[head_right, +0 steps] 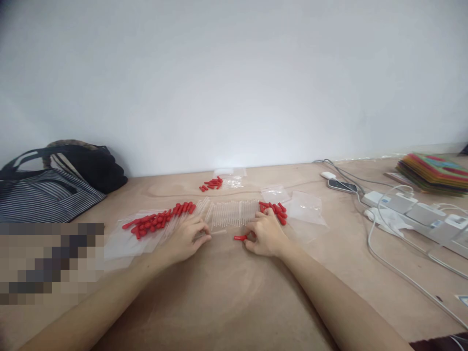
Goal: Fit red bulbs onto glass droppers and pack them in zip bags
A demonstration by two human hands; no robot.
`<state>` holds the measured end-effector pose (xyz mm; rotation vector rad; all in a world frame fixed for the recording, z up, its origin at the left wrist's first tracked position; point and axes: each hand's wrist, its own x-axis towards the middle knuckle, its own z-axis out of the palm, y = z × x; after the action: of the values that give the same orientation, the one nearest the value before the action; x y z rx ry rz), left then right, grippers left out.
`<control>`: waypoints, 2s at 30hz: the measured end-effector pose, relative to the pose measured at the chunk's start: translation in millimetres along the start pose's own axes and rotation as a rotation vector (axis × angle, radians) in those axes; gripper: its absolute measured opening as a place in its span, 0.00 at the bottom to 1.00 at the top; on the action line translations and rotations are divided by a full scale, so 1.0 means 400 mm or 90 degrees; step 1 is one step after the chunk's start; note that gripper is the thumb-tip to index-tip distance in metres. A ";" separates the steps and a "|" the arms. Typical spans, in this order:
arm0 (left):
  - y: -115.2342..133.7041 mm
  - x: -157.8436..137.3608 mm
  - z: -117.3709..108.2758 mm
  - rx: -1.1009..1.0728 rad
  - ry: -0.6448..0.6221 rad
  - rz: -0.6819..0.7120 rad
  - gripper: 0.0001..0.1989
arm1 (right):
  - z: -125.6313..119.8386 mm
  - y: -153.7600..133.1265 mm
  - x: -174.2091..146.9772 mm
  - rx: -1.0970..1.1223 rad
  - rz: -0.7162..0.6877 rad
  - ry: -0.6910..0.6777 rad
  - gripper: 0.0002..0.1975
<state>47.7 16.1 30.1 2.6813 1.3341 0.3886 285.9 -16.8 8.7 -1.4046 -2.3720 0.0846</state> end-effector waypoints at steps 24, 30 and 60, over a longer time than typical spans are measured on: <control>0.024 -0.022 0.082 -0.107 -0.014 -0.025 0.03 | 0.047 -0.015 0.005 0.068 -0.041 -0.002 0.08; 0.030 -0.033 0.102 -0.101 0.034 -0.054 0.04 | 0.060 -0.011 0.006 0.140 -0.049 -0.002 0.08; 0.048 -0.051 0.087 -0.056 0.069 0.016 0.12 | 0.089 -0.026 0.004 0.340 -0.060 0.109 0.06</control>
<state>60.4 -11.6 -2.4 2.6405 1.2797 0.5891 264.0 -15.8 -21.4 -0.9999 -2.0597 0.5099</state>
